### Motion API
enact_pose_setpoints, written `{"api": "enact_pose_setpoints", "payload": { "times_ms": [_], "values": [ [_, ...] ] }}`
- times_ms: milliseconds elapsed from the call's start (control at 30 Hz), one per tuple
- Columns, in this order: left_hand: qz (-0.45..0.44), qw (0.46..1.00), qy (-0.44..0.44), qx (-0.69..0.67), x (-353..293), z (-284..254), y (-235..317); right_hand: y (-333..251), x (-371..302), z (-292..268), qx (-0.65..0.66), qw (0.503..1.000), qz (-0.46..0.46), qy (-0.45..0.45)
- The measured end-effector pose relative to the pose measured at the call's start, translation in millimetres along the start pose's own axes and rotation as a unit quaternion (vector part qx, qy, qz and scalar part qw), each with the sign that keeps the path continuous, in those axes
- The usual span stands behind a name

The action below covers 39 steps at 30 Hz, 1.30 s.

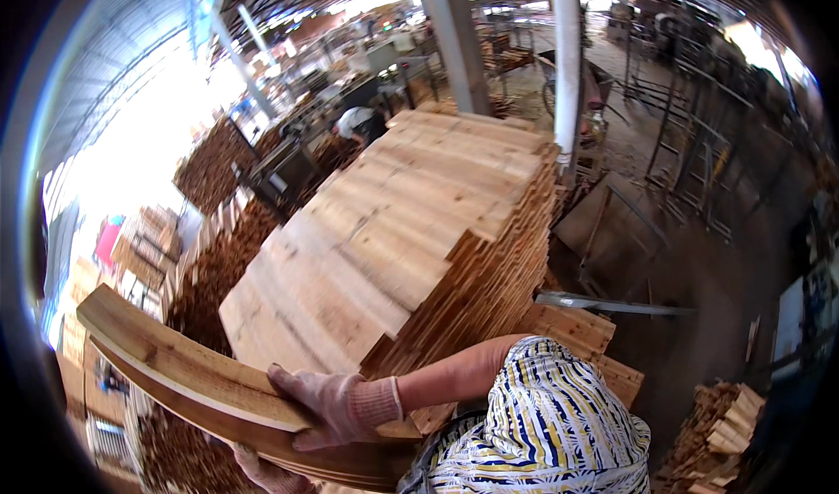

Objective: The person repeatedly picks up stacks of wooden planks from a pile and places them onto a metal rack. The worker wears gloves and handles the wood by hand, organizing the planks into neat stacks on the rack.

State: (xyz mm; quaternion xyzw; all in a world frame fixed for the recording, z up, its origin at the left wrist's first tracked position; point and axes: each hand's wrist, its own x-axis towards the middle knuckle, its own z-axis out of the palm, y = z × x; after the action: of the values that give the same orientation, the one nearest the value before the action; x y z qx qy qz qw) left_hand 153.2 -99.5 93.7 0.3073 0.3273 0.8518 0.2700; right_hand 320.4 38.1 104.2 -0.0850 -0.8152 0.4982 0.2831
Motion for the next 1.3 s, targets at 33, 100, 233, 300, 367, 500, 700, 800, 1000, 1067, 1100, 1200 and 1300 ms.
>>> {"api": "enact_pose_setpoints", "payload": {
  "times_ms": [33, 100, 233, 300, 367, 500, 700, 800, 1000, 1067, 1100, 1200, 1300],
  "values": [
    [-0.005, 1.000, -0.014, -0.002, 15.0, 20.2, -15.4, 6.4, 3.8, -24.9, -0.005, 1.000, 0.003, 0.023],
    [-0.016, 0.999, -0.043, 0.000, 47.8, 48.1, -38.7, 12.5, 13.3, -77.0, 0.036, 0.998, 0.000, 0.058],
    [-0.130, 0.985, -0.076, -0.079, 119.6, 105.3, -82.5, 14.0, 7.8, -213.3, 0.002, 0.996, 0.066, 0.065],
    [-0.143, 0.987, -0.047, -0.050, 136.9, 143.4, -110.3, 43.0, -2.8, -265.6, -0.057, 0.990, 0.086, 0.095],
    [-0.163, 0.985, -0.034, -0.038, 148.5, 149.4, -140.1, 62.5, -19.4, -320.9, -0.163, 0.961, 0.180, 0.129],
    [-0.250, 0.968, -0.013, -0.002, 177.6, 130.3, -205.9, 112.7, -23.0, -463.9, -0.419, 0.844, 0.301, 0.147],
    [-0.281, 0.960, 0.003, -0.002, 158.6, 113.3, -236.3, 211.8, -47.0, -563.7, -0.534, 0.721, 0.431, 0.100],
    [-0.257, 0.966, 0.020, 0.004, 154.0, 94.2, -228.2, 220.2, -41.7, -534.6, -0.431, 0.775, 0.456, 0.075],
    [-0.260, 0.965, 0.004, -0.013, 145.5, 78.8, -220.6, 236.3, -29.5, -545.5, -0.392, 0.762, 0.512, 0.066],
    [-0.262, 0.965, -0.016, -0.024, 142.5, 58.7, -220.8, 250.3, -27.5, -542.0, -0.398, 0.762, 0.502, 0.095],
    [-0.289, 0.956, 0.017, -0.045, 140.3, 53.2, -221.1, 250.2, -29.9, -542.0, -0.413, 0.760, 0.494, 0.091],
    [-0.257, 0.963, 0.030, -0.069, 131.2, 65.0, -225.1, 252.3, -35.0, -540.7, -0.454, 0.758, 0.454, 0.112],
    [-0.270, 0.959, 0.046, -0.068, 120.6, 81.5, -225.2, 261.0, -62.0, -547.4, -0.497, 0.730, 0.452, 0.128]
  ]
}}
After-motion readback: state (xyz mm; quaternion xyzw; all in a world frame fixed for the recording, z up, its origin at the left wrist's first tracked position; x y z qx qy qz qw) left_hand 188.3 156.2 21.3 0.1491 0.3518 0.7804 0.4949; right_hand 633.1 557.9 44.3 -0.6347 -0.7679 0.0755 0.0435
